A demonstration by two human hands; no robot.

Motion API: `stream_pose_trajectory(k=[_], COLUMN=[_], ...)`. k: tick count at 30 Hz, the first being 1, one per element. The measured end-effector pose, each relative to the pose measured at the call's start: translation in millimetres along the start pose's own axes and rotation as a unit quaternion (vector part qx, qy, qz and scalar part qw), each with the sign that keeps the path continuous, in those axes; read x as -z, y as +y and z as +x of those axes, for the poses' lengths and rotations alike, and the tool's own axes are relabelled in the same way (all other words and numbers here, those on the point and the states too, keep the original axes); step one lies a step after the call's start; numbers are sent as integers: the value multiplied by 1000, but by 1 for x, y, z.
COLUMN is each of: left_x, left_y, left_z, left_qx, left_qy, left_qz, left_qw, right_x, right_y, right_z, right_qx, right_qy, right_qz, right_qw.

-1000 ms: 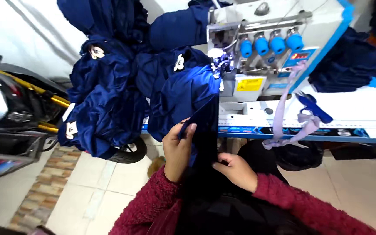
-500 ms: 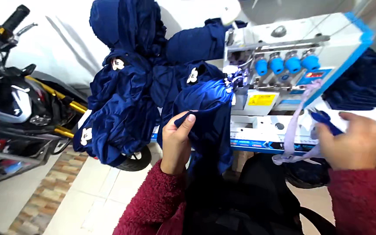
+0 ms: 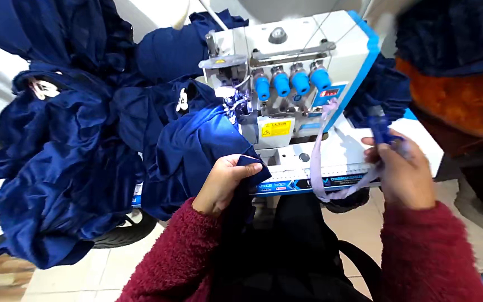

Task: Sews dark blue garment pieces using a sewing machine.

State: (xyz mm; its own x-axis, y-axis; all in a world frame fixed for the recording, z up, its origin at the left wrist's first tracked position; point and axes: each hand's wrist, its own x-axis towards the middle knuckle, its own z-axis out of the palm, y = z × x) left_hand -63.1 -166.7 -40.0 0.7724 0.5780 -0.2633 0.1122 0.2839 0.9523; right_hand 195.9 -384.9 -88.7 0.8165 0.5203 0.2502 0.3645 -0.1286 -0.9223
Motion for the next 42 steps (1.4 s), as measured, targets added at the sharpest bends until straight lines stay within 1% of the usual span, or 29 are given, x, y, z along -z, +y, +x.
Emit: stream_pose_trajectory(k=[1,2,3,4,6,7,8,10,12,13,15,17,22,27,33,39,41,42], left_x=[0,0,1,1,2,2,2,4,5,5,6,6,5,3,2,-1,1,4], left_y=[-1,-1,-2,-2,-3,-4,-5,-7,-9,-9,-8,-9,-9,-8,-7,-6,-7,-8], left_z=[1,2,3,5,6,7,8,10,10,10,9,9,10,10,11,12,11,8], left_qx=[2,3,3,3,5,5,5,-6,-21,-25,-36,-45,-49,-42,-39,-33,-54,-80], left_qy=[5,6,4,1,-1,0,0,-17,-37,-46,-62,-66,-73,-62,-56,-49,-49,-59], left_qz=[0,1,1,-1,-4,-6,-8,-10,2,9,21,32,49,47,45,40,57,78], left_qw=[1000,1000,1000,1000,1000,1000,1000,1000,999,999,997,996,995,996,997,997,996,992], right_x=[0,-1,-2,-3,-6,-11,-19,-39,-60,-71,-86,-94,-100,-105,-109,-110,-104,-99], right_y=[-6,-13,-18,-22,-26,-31,-36,-44,-48,-49,-54,-58,-60,-58,-56,-54,-53,-50], right_z=[-4,-9,-13,-16,-17,-17,-18,-24,-30,-32,-31,-30,-32,-33,-35,-36,-34,-31], right_qx=[10,33,49,48,25,6,-19,-42,-2,32,93,112,93,130,141,101,86,81], right_qy=[-3,-26,-63,-112,-205,-221,-228,-272,-347,-364,-370,-371,-379,-349,-322,-326,-312,-294], right_qz=[123,210,268,320,398,414,411,330,206,135,17,-37,-43,-68,-94,-71,-50,-42], right_qw=[992,977,960,940,894,883,882,903,915,921,924,921,920,925,931,937,945,951])
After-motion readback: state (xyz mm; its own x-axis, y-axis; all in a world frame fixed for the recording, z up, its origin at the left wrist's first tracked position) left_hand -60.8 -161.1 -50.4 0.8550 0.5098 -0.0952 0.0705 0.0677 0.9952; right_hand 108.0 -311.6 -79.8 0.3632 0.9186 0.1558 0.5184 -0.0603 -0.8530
